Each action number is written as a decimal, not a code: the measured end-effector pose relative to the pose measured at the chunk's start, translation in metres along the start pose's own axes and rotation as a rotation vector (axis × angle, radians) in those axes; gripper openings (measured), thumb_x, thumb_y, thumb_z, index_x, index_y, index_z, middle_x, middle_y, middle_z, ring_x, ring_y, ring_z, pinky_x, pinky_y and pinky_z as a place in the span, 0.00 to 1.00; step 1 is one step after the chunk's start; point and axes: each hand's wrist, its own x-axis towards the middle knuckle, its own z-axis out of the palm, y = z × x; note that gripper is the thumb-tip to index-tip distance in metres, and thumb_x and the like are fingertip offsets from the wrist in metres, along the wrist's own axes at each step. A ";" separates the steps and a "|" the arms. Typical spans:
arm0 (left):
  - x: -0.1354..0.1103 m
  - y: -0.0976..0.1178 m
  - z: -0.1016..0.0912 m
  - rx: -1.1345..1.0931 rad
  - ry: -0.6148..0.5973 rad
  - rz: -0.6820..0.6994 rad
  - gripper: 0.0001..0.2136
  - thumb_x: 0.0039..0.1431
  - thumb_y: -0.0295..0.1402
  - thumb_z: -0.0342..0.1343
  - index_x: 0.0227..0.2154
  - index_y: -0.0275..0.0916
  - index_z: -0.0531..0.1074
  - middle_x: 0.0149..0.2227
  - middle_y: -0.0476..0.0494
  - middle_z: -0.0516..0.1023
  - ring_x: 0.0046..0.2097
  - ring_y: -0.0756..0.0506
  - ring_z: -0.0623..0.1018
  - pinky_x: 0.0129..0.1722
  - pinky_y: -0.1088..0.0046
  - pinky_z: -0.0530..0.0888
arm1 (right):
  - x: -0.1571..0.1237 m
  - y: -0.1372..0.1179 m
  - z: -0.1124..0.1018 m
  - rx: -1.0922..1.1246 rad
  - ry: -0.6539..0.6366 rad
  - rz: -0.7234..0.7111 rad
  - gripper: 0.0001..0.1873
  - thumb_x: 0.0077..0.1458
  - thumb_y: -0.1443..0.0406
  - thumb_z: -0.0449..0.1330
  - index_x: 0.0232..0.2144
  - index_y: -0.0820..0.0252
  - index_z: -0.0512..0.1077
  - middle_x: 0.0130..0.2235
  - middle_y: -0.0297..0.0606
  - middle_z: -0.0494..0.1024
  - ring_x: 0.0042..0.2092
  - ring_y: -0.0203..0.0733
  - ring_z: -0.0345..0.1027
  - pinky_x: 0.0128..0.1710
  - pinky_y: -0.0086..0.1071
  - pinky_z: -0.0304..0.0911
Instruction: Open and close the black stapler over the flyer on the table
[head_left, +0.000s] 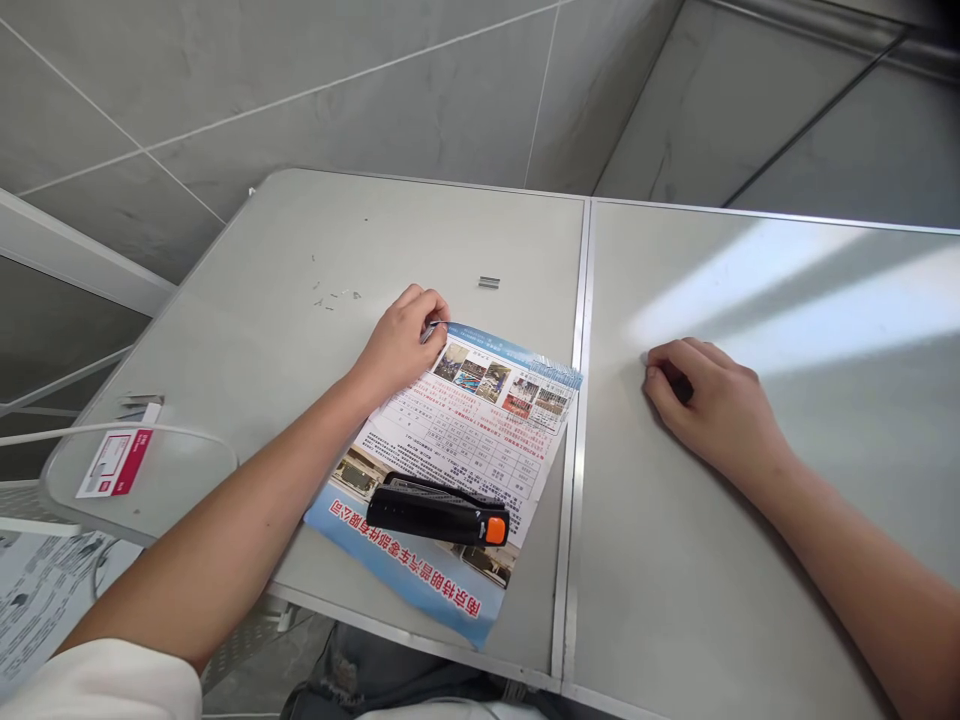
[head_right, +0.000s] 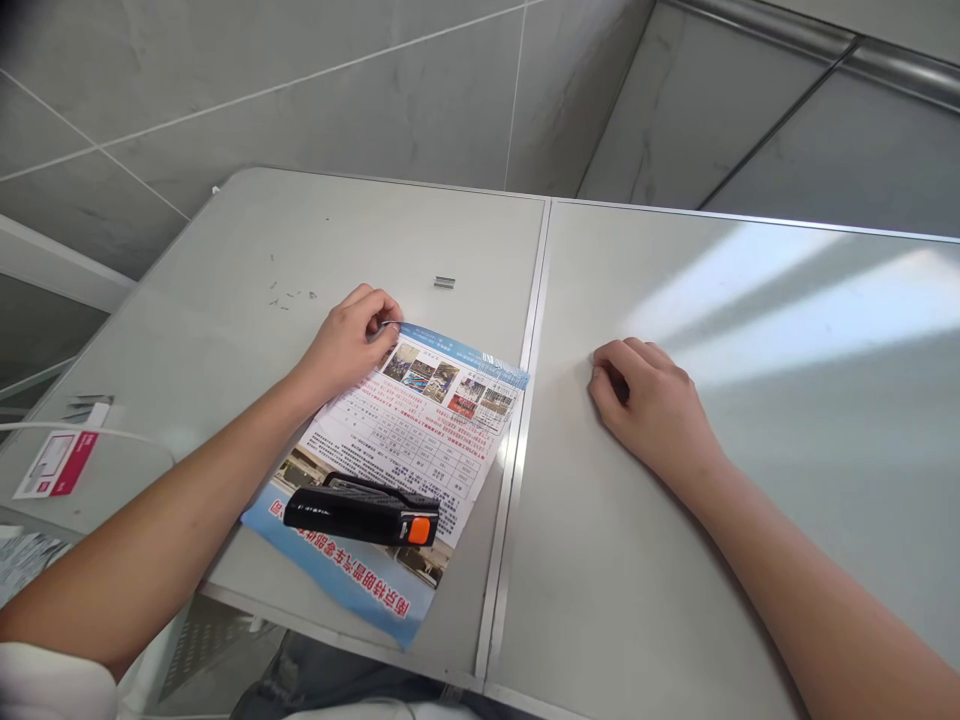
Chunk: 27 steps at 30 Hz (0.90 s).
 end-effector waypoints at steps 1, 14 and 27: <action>0.000 0.000 0.000 -0.002 -0.003 0.003 0.07 0.62 0.21 0.53 0.34 0.40 0.69 0.40 0.46 0.71 0.36 0.48 0.71 0.39 0.68 0.70 | 0.000 0.000 0.000 0.001 -0.001 -0.002 0.02 0.62 0.66 0.56 0.36 0.53 0.68 0.33 0.33 0.74 0.36 0.41 0.67 0.36 0.33 0.60; 0.000 0.003 -0.001 -0.009 -0.016 -0.008 0.07 0.63 0.21 0.52 0.34 0.40 0.69 0.40 0.46 0.71 0.37 0.47 0.71 0.41 0.68 0.71 | 0.000 0.000 0.000 0.001 -0.002 -0.002 0.02 0.62 0.65 0.56 0.36 0.53 0.68 0.33 0.31 0.73 0.36 0.40 0.66 0.36 0.33 0.60; 0.000 0.003 -0.002 -0.014 -0.019 -0.010 0.07 0.62 0.21 0.53 0.33 0.41 0.69 0.39 0.47 0.70 0.37 0.48 0.71 0.40 0.68 0.71 | 0.000 0.003 0.001 -0.005 0.010 -0.006 0.02 0.62 0.64 0.55 0.36 0.52 0.68 0.33 0.32 0.74 0.36 0.42 0.68 0.35 0.34 0.61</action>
